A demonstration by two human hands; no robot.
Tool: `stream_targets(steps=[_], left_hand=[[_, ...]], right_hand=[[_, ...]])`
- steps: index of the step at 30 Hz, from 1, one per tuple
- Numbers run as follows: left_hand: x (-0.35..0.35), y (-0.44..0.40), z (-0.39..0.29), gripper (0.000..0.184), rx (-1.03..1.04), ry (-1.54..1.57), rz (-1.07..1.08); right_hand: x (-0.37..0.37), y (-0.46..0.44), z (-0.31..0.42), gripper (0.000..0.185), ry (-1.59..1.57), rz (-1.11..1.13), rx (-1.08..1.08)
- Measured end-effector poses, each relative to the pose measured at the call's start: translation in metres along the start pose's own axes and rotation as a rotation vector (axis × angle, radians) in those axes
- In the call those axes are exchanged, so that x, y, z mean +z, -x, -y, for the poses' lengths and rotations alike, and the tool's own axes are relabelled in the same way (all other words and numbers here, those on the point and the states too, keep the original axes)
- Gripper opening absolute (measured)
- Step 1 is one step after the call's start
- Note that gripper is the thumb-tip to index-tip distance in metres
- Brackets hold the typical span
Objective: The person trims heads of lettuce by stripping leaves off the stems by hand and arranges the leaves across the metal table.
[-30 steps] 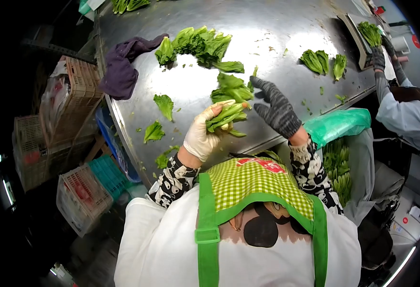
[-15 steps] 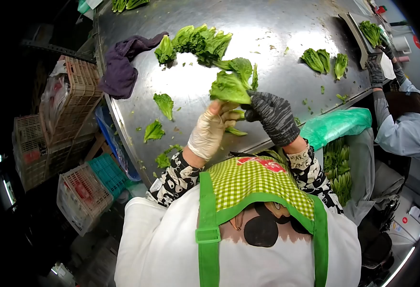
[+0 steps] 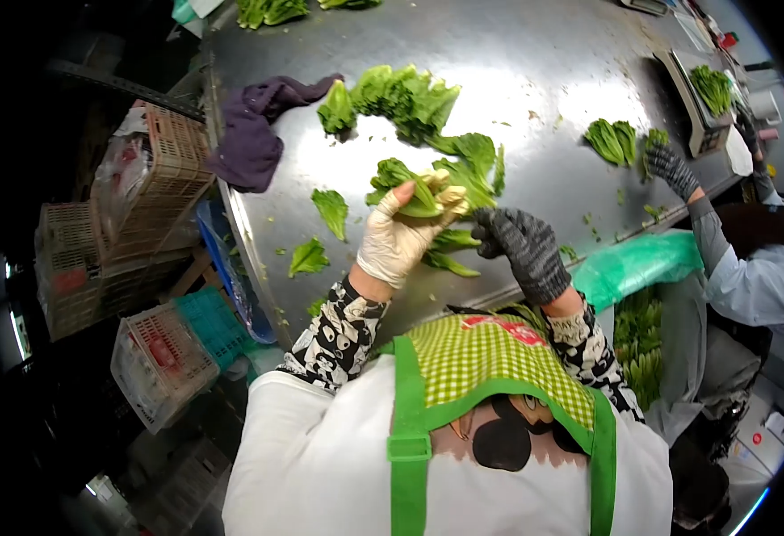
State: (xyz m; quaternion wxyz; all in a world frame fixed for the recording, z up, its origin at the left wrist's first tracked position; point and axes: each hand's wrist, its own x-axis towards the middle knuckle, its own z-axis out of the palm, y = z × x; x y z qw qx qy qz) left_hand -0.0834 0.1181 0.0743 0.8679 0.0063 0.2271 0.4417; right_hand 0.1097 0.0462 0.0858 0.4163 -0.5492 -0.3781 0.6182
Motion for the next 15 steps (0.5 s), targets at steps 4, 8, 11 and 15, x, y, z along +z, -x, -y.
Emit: stream_targets(steps=[4,8,11,15], left_hand=[[-0.016,-0.047,-0.065,0.029,0.237,-0.149,-0.061],[-0.025,-0.103,-0.120,0.030,0.724,-0.856,-0.429],[-0.044,-0.131,-0.141,0.037,0.830,-1.183,-0.529],[-0.076,-0.144,-0.148,0.040,0.704,-1.467,-0.651]], right_hand=[[-0.002,0.001,-0.014,0.029,-0.055,0.003,0.012],[-0.001,0.002,-0.013,0.028,-0.009,0.029,0.046],[0.001,0.000,-0.014,0.028,0.077,0.015,0.074],[0.000,0.000,-0.013,0.028,0.196,0.018,0.046]])
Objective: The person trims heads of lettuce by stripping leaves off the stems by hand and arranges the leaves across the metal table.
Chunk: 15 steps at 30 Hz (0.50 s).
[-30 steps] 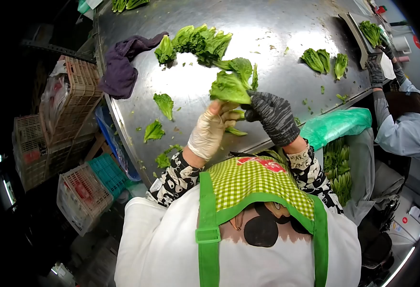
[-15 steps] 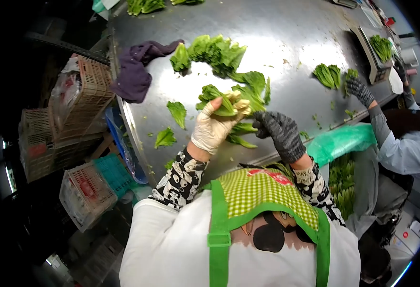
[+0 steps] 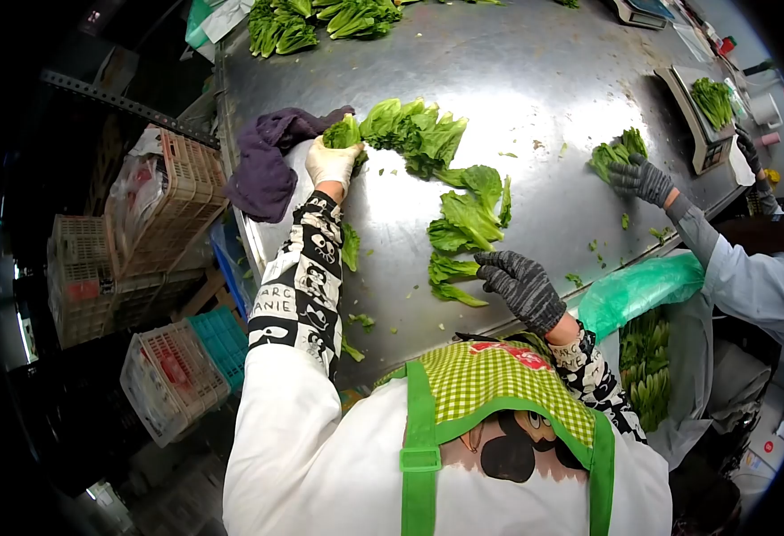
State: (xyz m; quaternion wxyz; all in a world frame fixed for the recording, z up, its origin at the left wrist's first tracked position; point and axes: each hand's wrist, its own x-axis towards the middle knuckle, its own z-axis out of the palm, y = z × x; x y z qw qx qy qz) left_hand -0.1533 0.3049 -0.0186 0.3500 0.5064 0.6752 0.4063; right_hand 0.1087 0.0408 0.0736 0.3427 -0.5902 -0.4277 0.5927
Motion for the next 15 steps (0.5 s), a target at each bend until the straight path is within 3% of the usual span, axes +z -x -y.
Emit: stream_targets(steps=[5,7,9,11,14,15], left_hand=[[-0.018,0.051,-0.033,0.035,0.304,0.201,-0.006],[-0.033,0.080,-0.041,0.037,0.763,-0.114,-0.039],[-0.045,0.107,-0.063,0.042,1.141,-0.091,0.093],[-0.056,0.140,-0.080,0.040,1.186,-0.128,0.270],[-0.063,0.170,-0.089,0.040,1.270,-0.251,0.355],[-0.064,0.176,-0.091,0.040,1.275,-0.271,0.392]], right_hand=[[-0.010,0.001,-0.009,0.033,-0.034,0.024,-0.040],[-0.012,0.003,0.005,0.035,-0.179,-0.016,-0.003],[-0.014,0.001,0.009,0.038,-0.289,-0.043,0.009],[-0.016,-0.003,0.022,0.040,-0.259,-0.053,-0.057],[-0.012,-0.006,0.037,0.035,-0.440,0.009,-0.078],[-0.008,-0.004,0.044,0.036,-0.295,0.003,-0.109]])
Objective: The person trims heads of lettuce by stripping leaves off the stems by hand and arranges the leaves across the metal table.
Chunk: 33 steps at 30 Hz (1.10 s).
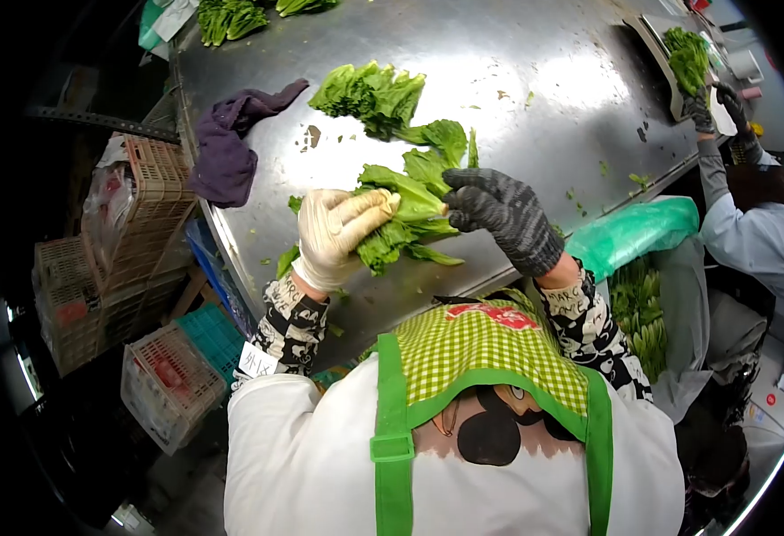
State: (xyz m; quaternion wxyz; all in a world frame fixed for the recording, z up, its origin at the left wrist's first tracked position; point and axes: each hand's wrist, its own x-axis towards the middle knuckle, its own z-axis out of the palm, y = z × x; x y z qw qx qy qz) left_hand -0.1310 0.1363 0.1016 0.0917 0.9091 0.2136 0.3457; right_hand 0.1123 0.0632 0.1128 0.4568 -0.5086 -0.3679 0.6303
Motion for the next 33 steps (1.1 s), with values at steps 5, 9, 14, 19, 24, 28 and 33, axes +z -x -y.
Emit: stream_targets(steps=[5,9,14,19,24,28,33], left_hand=[[0.011,-0.004,-0.005,0.034,-0.035,0.184,-0.112],[0.037,0.008,-0.020,0.029,-0.600,0.602,-0.577],[0.069,0.028,-0.032,0.027,-1.198,1.694,-0.847],[0.085,0.010,-0.060,0.031,-1.259,1.756,-0.642],[0.083,-0.012,-0.072,0.023,-1.323,1.757,-0.746],[0.089,-0.016,-0.077,0.022,-1.280,1.657,-0.770],[0.083,-0.021,-0.079,0.023,-1.268,1.576,-0.814]], right_hand=[[0.010,0.000,0.002,0.033,0.359,-0.049,-0.048],[0.006,0.000,-0.015,0.029,0.304,-0.172,-0.074],[0.013,0.001,-0.022,0.023,0.325,-0.271,-0.160],[0.018,0.002,-0.034,0.018,0.711,-0.282,-0.418],[0.012,-0.006,-0.045,0.017,0.543,-0.440,-0.298],[0.014,-0.009,-0.048,0.016,0.404,-0.525,-0.358],[-0.009,-0.017,-0.043,0.021,-0.197,-0.507,-0.016]])
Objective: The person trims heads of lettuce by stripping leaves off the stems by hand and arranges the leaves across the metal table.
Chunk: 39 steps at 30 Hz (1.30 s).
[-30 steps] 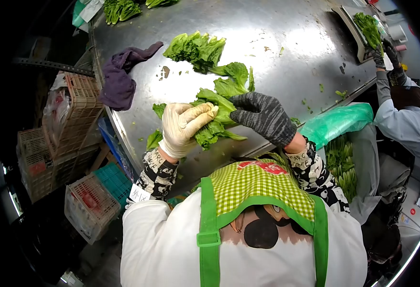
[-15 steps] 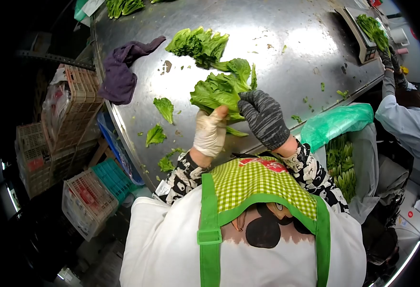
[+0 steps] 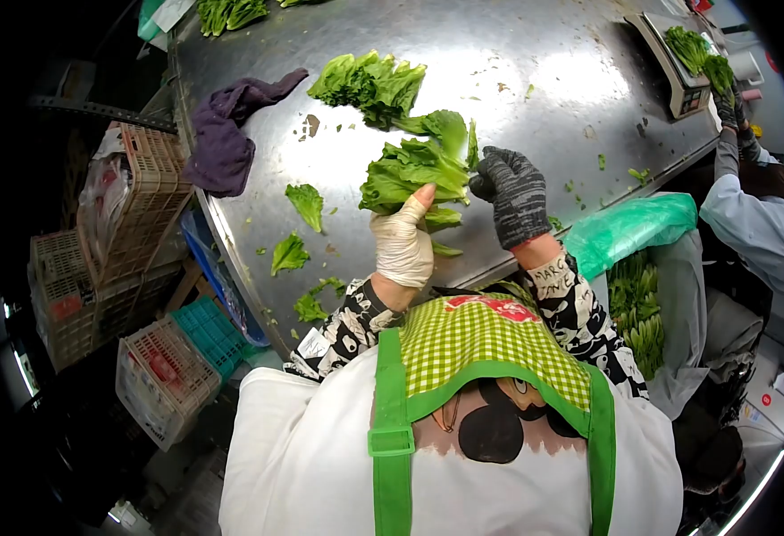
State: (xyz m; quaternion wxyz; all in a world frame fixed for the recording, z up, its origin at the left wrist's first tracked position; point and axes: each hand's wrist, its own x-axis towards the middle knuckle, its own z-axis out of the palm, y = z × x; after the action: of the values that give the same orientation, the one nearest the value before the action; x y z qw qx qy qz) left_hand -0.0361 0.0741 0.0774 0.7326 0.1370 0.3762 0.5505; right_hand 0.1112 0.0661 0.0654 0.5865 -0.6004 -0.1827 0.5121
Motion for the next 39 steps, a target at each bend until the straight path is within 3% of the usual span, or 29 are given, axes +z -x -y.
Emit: stream_targets(steps=[2,6,9,10,13,17,18,21,22,25,26,29,31,32,34,37,39], left_hand=[[-0.003,-0.003,-0.004,0.025,-0.020,0.004,0.042],[-0.013,-0.003,-0.001,0.029,-0.049,-0.084,0.077],[-0.012,-0.003,0.005,0.028,0.001,-0.131,0.044],[-0.006,0.000,0.005,0.027,0.033,-0.083,0.035],[-0.008,-0.002,-0.004,0.026,0.013,0.007,0.021],[-0.015,-0.014,-0.010,0.024,-0.012,0.061,-0.019],[-0.016,-0.015,-0.009,0.023,-0.018,0.056,-0.026],[-0.011,-0.014,-0.011,0.023,-0.079,0.011,-0.033],[-0.013,-0.014,-0.008,0.024,-0.101,0.034,-0.004],[-0.019,-0.017,-0.002,0.025,-0.175,0.132,0.080],[-0.019,-0.018,-0.004,0.025,-0.209,0.183,0.093],[-0.026,-0.022,-0.004,0.029,-0.294,0.262,0.079],[-0.029,-0.025,0.000,0.033,-0.363,0.297,0.022],[-0.029,-0.024,0.001,0.040,-0.412,0.325,-0.004],[-0.026,-0.026,0.007,0.046,-0.430,0.409,0.070],[-0.023,-0.027,0.010,0.048,-0.416,0.442,0.110],[-0.024,-0.031,0.012,0.046,-0.394,0.416,0.064]], right_hand=[[-0.004,-0.002,0.002,0.024,-0.052,0.079,0.051],[0.007,0.011,0.006,0.028,0.533,0.371,-0.332],[0.008,0.012,0.006,0.023,0.663,0.205,-0.334],[0.004,0.006,-0.008,0.021,0.395,0.162,-0.362],[-0.016,-0.021,-0.015,0.017,-0.160,0.074,0.065],[-0.014,-0.009,-0.012,0.049,0.786,0.140,-0.266],[-0.007,0.005,0.002,0.068,0.869,0.220,-0.344],[0.003,0.025,0.013,0.060,0.525,0.474,-0.348],[0.003,0.024,0.009,0.047,0.559,0.504,-0.417],[0.001,0.022,0.008,0.034,0.463,0.375,-0.236],[0.005,0.023,0.010,0.026,0.234,0.309,-0.082],[-0.007,0.012,0.001,0.024,0.082,0.406,0.051],[-0.004,0.016,0.007,0.022,0.340,0.465,-0.125],[-0.008,0.014,0.003,0.023,0.563,0.518,-0.328],[-0.012,0.012,-0.007,0.025,0.792,0.546,-0.516],[-0.013,0.011,-0.012,0.028,0.728,0.531,-0.363],[-0.013,0.015,0.000,0.028,0.571,0.561,-0.120]])
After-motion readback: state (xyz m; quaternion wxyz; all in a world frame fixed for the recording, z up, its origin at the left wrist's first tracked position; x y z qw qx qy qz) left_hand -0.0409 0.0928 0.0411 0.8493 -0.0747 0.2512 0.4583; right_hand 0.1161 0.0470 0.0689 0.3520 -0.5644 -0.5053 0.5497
